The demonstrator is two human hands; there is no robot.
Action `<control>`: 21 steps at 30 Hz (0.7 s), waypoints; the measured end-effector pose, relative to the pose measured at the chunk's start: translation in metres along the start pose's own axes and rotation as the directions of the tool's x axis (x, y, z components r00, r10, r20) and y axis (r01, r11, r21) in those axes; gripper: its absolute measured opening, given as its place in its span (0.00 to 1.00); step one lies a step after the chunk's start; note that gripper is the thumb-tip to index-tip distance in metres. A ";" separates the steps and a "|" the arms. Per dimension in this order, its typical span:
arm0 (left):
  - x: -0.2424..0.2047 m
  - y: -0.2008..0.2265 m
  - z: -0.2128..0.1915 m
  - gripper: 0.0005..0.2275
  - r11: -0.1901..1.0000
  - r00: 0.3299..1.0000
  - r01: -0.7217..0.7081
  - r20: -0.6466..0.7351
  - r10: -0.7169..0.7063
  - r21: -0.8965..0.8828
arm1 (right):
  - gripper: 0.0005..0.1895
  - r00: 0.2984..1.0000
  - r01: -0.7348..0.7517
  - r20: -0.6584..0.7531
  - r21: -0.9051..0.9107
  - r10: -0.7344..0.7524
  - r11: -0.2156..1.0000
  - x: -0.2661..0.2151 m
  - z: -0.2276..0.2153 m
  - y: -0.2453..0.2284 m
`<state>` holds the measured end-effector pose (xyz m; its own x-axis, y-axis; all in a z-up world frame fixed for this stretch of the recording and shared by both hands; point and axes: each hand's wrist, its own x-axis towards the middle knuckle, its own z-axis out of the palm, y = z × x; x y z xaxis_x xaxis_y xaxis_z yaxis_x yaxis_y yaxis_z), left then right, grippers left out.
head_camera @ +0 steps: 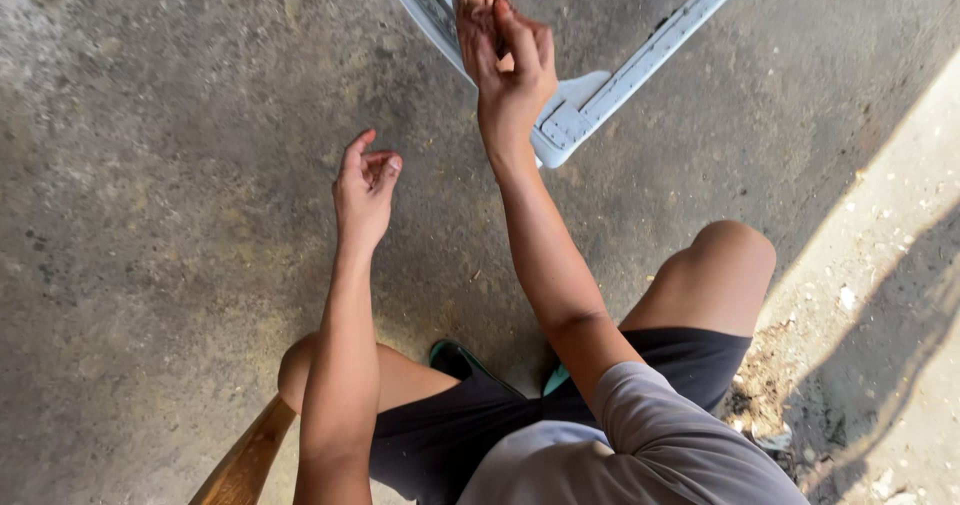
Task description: The person sands the carved edges and legs of a wooden chair frame using a small piece of sandpaper. They move around the chair to reach different sections, focusing on the ornate details and joints.
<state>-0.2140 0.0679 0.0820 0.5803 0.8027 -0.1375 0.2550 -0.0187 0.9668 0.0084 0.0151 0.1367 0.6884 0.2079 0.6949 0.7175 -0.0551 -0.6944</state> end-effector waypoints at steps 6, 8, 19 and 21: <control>0.002 -0.007 0.003 0.24 1.000 1.000 -0.027 -0.001 0.027 0.001 | 0.18 0.985 -0.150 0.071 -0.100 0.157 0.984 -0.075 -0.026 0.033; 0.001 -0.006 0.004 0.25 0.999 0.999 -0.032 0.007 0.032 0.004 | 0.18 0.964 -0.235 0.109 -0.067 0.241 0.970 -0.071 -0.039 0.025; 0.004 -0.005 0.005 0.26 0.995 0.999 0.023 0.020 -0.025 0.093 | 0.10 0.916 -0.136 0.395 0.142 0.070 0.980 0.051 -0.044 0.008; 0.005 -0.010 0.000 0.27 0.994 1.000 0.020 0.000 -0.020 0.105 | 0.13 0.910 -0.109 0.410 0.092 0.063 0.990 0.027 -0.040 0.021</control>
<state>-0.2134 0.0720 0.0712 0.5747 0.8032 -0.1569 0.3464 -0.0651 0.9358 0.0463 -0.0197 0.1485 0.6278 0.5863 0.5119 0.6250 0.0122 -0.7805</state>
